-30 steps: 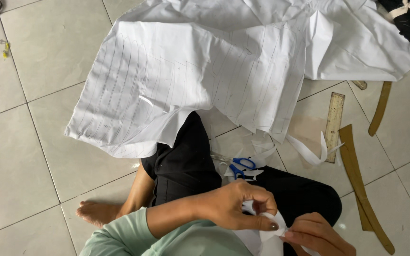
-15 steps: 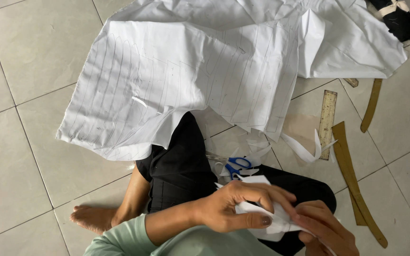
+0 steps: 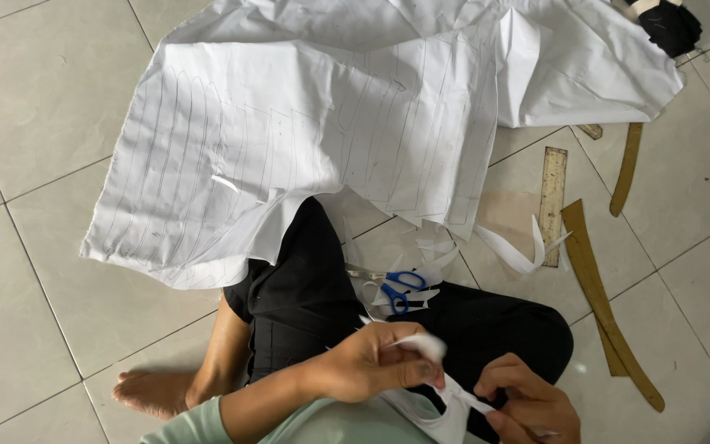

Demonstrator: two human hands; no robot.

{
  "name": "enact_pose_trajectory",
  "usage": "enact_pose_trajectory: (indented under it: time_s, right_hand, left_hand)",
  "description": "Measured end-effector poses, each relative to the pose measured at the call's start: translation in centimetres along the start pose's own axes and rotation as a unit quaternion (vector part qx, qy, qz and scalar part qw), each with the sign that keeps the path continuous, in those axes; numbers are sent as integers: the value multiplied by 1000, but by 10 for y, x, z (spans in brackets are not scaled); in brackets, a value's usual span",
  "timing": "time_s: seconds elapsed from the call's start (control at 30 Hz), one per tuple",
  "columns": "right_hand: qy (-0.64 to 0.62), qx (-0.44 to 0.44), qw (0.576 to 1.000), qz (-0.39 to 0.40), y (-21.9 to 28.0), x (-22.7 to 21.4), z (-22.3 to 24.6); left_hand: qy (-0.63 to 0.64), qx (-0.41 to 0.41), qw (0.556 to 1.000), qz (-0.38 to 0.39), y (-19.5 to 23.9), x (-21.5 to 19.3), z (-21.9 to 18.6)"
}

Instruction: The person sits on the floor and uses blue-handled scissors to cut a piece of white paper along a drawn line. They trim the paper into a long strip, then tear and fold the resulting pieces by hand.

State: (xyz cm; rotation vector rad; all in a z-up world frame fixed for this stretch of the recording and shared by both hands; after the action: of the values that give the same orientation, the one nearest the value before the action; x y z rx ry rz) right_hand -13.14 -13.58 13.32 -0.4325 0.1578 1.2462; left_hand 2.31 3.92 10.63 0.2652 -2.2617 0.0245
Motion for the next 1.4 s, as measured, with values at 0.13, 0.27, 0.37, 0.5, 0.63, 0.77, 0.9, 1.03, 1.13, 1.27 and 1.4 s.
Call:
enact_pose_trajectory:
  time_s: [0.13, 0.27, 0.37, 0.5, 0.63, 0.77, 0.9, 1.03, 1.13, 1.27, 1.4]
  right_hand:
    - [-447, 33, 894, 9, -1, 10, -29]
    - [-474, 165, 865, -7, 15, 24, -50]
    - [-439, 267, 857, -36, 31, 29, -66]
    - [-355, 259, 895, -71, 29, 31, -62]
    - [-341, 209, 915, -55, 37, 26, -64]
    - [-275, 164, 947, -28, 14, 30, -31]
    - [-228, 199, 947, -104, 30, 29, -60]
    - [-206, 303, 923, -117, 34, 30, -65]
    - [-337, 218, 910, -103, 16, 36, -43]
    - [-348, 184, 918, -46, 10, 30, -32]
    - [-225, 184, 957, -10, -3, 24, -10]
  left_hand:
    - [-44, 20, 996, 75, -8, 20, 0]
    - [-107, 93, 989, 52, -17, 23, -6]
    - [-85, 62, 993, 51, -18, 22, -6]
    - [-174, 6, 985, -1, -21, 25, -16]
    - [-249, -77, 965, -40, -23, 29, -29]
    - [-249, -153, 952, -88, -23, 34, -42]
    - [-338, -69, 935, -87, -26, 32, -31]
    - [-384, 11, 919, -86, -28, 26, -17]
    - [-361, -32, 927, -100, -29, 24, -16]
    - [-269, -117, 953, -75, -33, 22, -28]
    - [-124, -265, 956, -36, -34, 11, -20]
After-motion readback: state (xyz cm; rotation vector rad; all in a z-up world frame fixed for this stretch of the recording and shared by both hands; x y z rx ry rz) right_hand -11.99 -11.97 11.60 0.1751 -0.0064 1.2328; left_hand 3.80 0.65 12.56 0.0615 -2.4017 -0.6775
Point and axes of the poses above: each hand's wrist, its own y-axis away from the middle knuckle, its own x-axis out of the palm, z = x × y, the point moved 3 cm from there along -y, towards the middle knuckle, and after that the axes turned 5 degrees about y, right-handed, at the moved point
